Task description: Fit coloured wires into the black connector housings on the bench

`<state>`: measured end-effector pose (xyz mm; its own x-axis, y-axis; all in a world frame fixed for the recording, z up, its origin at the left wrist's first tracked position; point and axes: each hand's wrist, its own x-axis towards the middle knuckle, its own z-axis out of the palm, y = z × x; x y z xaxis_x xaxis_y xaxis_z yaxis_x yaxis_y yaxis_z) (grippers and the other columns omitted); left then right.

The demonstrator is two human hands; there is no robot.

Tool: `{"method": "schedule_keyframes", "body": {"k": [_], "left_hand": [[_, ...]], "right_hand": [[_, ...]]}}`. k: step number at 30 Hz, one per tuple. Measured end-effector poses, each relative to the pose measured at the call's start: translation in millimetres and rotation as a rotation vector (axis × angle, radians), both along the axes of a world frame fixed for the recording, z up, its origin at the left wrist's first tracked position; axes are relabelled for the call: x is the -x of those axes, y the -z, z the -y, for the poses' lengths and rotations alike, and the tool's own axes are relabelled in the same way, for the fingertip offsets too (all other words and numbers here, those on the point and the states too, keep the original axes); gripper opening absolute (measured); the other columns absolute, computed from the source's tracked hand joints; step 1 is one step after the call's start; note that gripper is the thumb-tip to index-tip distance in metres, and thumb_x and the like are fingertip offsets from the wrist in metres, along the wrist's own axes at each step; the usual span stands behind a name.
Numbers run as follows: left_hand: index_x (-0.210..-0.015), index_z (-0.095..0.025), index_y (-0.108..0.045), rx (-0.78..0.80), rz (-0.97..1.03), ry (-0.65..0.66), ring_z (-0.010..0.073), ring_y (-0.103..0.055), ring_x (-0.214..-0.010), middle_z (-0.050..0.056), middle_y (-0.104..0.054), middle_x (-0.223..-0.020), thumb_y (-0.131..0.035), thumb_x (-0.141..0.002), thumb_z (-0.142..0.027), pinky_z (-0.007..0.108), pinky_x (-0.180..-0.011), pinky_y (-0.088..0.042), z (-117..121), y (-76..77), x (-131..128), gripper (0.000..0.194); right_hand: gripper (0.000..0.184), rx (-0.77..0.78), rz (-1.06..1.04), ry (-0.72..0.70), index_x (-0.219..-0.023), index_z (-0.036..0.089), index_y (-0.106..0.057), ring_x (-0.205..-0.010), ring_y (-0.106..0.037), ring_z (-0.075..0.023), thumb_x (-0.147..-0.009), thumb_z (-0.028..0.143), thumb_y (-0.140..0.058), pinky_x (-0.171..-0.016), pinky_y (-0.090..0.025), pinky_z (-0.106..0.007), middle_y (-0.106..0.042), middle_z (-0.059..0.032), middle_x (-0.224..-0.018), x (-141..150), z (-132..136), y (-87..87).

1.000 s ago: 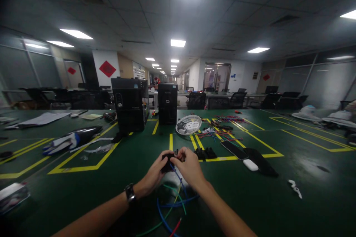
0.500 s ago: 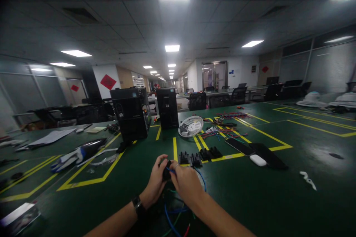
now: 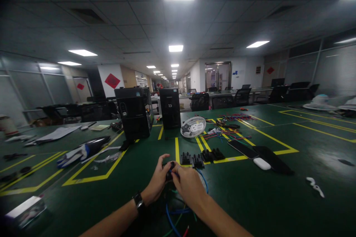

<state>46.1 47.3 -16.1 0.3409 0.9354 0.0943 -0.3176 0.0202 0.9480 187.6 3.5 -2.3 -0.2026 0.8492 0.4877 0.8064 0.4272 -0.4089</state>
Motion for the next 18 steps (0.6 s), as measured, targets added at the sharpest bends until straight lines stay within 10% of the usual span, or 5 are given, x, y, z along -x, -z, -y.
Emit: {"method": "schedule_keyframes", "body": {"k": [18], "left_hand": [[-0.097, -0.02, -0.05, -0.244, -0.011, -0.38, 0.0137, -0.062, -0.065, 0.002, -0.061, -0.079, -0.039, -0.092, -0.052, 0.025, -0.061, -0.049, -12.7, -3.6, -13.1, 0.034]], "right_hand": [[0.026, 0.077, 0.138, -0.014, -0.096, 0.018, -0.066, -0.078, -0.07, -0.0194, -0.097, 0.025, -0.041, -0.067, -0.044, -0.024, -0.074, -0.0073, -0.087, -3.6, 6.3, -37.6]]}}
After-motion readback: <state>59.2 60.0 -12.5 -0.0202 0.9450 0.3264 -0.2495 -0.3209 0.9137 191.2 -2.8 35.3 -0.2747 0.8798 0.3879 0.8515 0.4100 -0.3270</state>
